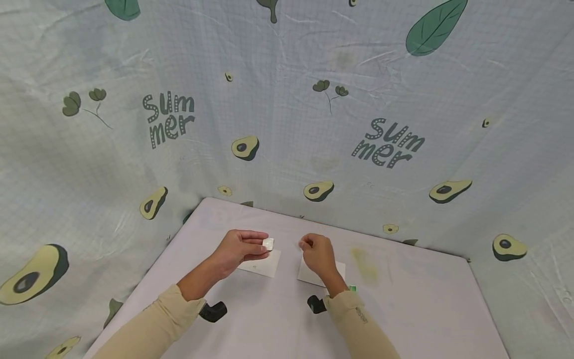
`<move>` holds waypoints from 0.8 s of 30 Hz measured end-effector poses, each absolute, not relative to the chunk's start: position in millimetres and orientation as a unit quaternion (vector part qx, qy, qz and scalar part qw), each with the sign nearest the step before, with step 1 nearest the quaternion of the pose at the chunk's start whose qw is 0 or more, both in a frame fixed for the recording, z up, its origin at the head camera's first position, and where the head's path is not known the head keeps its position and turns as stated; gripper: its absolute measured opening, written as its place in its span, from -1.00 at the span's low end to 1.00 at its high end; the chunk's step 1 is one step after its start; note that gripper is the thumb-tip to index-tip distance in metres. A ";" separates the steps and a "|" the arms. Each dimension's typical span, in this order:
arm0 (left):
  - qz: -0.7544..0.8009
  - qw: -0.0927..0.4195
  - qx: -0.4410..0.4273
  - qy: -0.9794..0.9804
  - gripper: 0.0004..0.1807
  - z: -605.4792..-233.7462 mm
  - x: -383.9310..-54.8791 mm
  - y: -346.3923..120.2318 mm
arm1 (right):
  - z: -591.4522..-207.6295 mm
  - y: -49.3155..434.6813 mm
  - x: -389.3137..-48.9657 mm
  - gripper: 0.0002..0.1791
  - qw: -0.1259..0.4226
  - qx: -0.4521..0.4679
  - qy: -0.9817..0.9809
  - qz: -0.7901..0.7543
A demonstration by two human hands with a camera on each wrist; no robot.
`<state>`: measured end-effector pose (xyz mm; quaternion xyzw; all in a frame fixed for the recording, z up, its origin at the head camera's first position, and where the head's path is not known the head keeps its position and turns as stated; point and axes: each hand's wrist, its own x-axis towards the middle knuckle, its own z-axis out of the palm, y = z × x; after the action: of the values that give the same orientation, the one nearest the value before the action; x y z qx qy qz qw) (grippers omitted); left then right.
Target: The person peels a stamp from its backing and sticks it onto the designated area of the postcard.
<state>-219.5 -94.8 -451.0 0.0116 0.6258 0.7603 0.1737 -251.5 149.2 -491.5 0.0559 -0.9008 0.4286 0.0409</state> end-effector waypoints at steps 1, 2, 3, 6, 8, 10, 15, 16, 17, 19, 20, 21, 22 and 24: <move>0.760 0.173 0.011 0.627 -0.54 -451.2 -219.7 -94.8 | -491.8 148.7 -248.9 -0.87 0.040 0.060 -0.900 0.429; 0.759 0.172 0.012 0.628 -0.54 -451.7 -220.0 -94.5 | -492.4 148.3 -246.6 -0.87 0.039 0.064 -0.901 0.428; 0.758 0.172 0.012 0.629 -0.55 -452.1 -220.2 -94.6 | -493.1 148.1 -244.2 -0.88 0.038 0.067 -0.901 0.426; 0.755 0.170 0.012 0.633 -0.56 -453.1 -221.2 -94.3 | -495.4 146.8 -237.4 -0.89 0.035 0.073 -0.903 0.422; 0.754 0.170 0.010 0.634 -0.56 -453.5 -221.4 -93.9 | -496.8 145.6 -232.9 -0.89 0.034 0.078 -0.903 0.420; 0.753 0.168 0.008 0.636 -0.57 -453.6 -221.6 -93.6 | -496.8 144.2 -228.0 -0.89 0.034 0.083 -0.903 0.421; 0.752 0.164 0.005 0.639 -0.58 -453.2 -220.9 -92.6 | -494.6 142.0 -216.0 -0.89 0.032 0.102 -0.903 0.416; 0.752 0.165 0.004 0.638 -0.58 -453.2 -220.6 -92.5 | -494.1 141.9 -213.7 -0.89 0.029 0.106 -0.903 0.416; 0.752 0.165 0.007 0.639 -0.58 -453.1 -220.4 -92.4 | -493.5 141.8 -211.6 -0.88 0.029 0.111 -0.903 0.414; 0.751 0.164 0.008 0.640 -0.58 -453.4 -220.0 -92.5 | -491.7 141.5 -207.8 -0.89 0.021 0.114 -0.903 0.414; 0.750 0.164 0.008 0.641 -0.58 -453.3 -219.9 -92.5 | -490.6 141.3 -206.3 -0.89 0.017 0.114 -0.903 0.415; 0.749 0.163 0.008 0.643 -0.59 -452.7 -219.7 -92.5 | -490.0 141.3 -205.1 -0.89 0.016 0.117 -0.902 0.415; 0.748 0.162 0.007 0.644 -0.59 -452.2 -219.4 -92.4 | -488.9 141.1 -203.6 -0.89 0.017 0.120 -0.902 0.413; 0.745 0.162 0.006 0.647 -0.60 -451.0 -219.1 -92.2 | -486.5 140.6 -200.6 -0.90 0.016 0.123 -0.902 0.413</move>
<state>-219.1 -92.2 -451.0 0.0059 0.6466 0.7454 0.1624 -200.6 140.6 -486.5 0.1230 -0.9024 0.4127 0.0158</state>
